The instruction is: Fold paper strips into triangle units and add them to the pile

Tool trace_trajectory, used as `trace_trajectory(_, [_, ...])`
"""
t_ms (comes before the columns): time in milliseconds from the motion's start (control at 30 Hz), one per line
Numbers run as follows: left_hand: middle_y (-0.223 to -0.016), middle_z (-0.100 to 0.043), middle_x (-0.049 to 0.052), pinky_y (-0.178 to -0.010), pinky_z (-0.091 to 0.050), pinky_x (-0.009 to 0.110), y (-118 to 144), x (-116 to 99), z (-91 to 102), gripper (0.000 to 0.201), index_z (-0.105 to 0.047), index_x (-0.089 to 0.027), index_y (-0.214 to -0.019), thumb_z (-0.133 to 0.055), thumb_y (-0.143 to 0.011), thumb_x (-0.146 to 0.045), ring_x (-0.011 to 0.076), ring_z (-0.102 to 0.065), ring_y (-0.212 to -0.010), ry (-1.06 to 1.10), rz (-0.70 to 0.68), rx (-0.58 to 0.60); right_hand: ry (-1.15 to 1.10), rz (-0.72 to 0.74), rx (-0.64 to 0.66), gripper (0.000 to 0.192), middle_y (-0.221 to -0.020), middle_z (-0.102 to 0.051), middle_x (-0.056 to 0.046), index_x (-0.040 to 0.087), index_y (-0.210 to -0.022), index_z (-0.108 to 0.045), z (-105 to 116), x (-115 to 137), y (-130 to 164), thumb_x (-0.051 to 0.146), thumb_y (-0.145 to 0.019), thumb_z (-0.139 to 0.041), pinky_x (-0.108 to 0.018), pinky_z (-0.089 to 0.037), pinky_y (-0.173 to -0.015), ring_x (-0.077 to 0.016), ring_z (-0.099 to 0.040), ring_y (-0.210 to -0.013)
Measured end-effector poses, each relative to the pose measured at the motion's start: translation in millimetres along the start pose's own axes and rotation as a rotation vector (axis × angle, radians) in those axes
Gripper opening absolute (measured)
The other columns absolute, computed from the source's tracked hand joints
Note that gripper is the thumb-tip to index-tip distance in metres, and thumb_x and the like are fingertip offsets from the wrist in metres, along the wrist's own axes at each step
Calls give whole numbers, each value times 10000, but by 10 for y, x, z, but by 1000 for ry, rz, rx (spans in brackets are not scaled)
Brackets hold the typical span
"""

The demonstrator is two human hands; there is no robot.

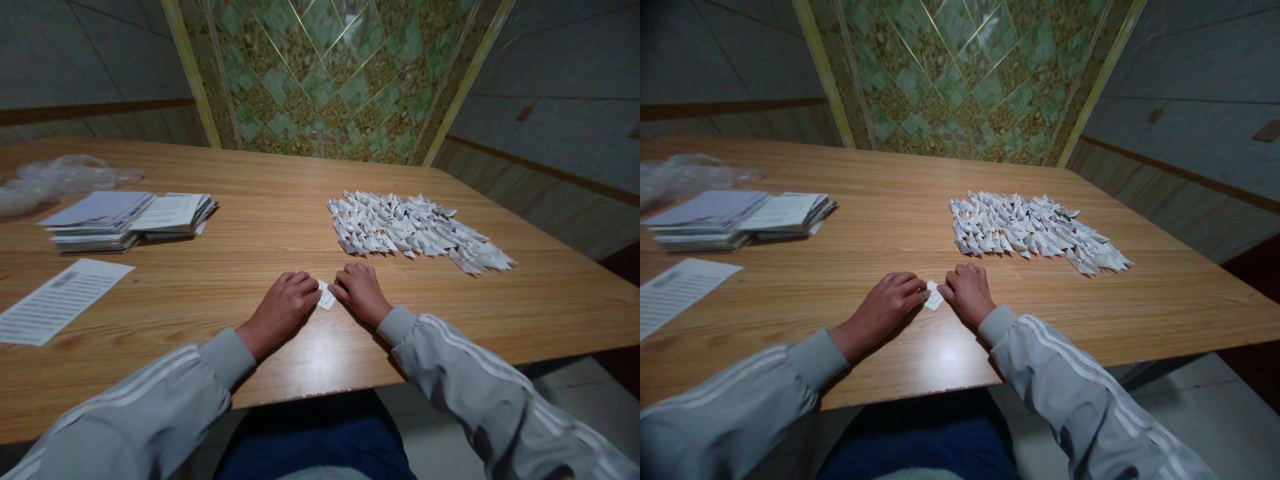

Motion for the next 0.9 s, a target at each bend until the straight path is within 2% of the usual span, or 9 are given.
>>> trace_trajectory(200, [-997, -690, 106, -829, -440, 408, 28, -5, -30, 171, -685, -180, -1067, -544, -973, -196, 264, -575, -938, 16, -10, -7, -49, 11, -29, 165, -902, -653, -63, 167, -912, -651, 24, 0, 10, 318, -966, -615, -321, -299, -738, -219, -518, -860])
trace_trajectory(400, [-955, -681, 90, -816, -447, 385, 55, -14, -12, 223, -687, -191, -1035, -487, -1007, -285, 234, -588, -881, 70, -16, -29, -99, 182, 1, 68, -962, -664, -63, 171, -968, -658, 11, 149, 9, 190, -975, -592, -295, -344, -762, -195, -536, -909])
trace_trajectory(600, [-935, -671, 89, -878, -437, 437, 186, -225, 107, 305, -679, -189, -979, -541, -964, -460, 254, -578, -882, 121, -46, 21, -97, 316, 16, 171, -934, -658, -83, 169, -963, -682, 89, 334, 329, 244, -1002, -534, -334, -354, -769, -217, -522, -880])
trace_trajectory(667, [-958, -673, 98, -943, -414, 482, 278, -317, 137, 373, -673, -184, -997, -544, -944, -530, 268, -584, -915, 148, -50, 43, -114, 375, 5, 215, -960, -650, -90, 173, -1040, -668, 167, 419, 508, 342, -995, -542, -357, -359, -794, -229, -519, -890])
trace_trajectory(733, [-992, -675, 105, -1007, -378, 521, 363, -390, 162, 434, -664, -184, -1044, -552, -919, -584, 279, -589, -948, 173, -51, 49, -122, 415, 44, 407, -1022, -644, -111, 161, -1126, -637, 200, 488, 668, 515, -930, -599, -391, -363, -841, -255, -520, -932])
trace_trajectory(833, [-991, -677, 92, -1032, -364, 523, 421, -417, 170, 341, -651, -198, -1085, -539, -956, -493, 266, -592, -944, 192, -29, 36, -114, 461, 68, 606, -1076, -634, -138, 144, -1195, -599, 217, 549, 815, 657, -873, -585, -425, -365, -866, -277, -514, -942])
trace_trajectory(900, [-944, -676, 72, -995, -393, 487, 399, -387, 152, 233, -648, -210, -1105, -484, -1003, -340, 239, -589, -904, 208, -15, 28, -121, 476, 55, 517, -1042, -639, -129, 149, -1155, -611, 205, 558, 836, 604, -915, -558, -414, -371, -840, -266, -512, -916])
Point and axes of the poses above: each hand's wrist, its own y-axis away from the middle knuckle, its own z-axis out of the back of the hand, x = y × z, the point moved 8 cm from there along -y, towards the middle knuckle
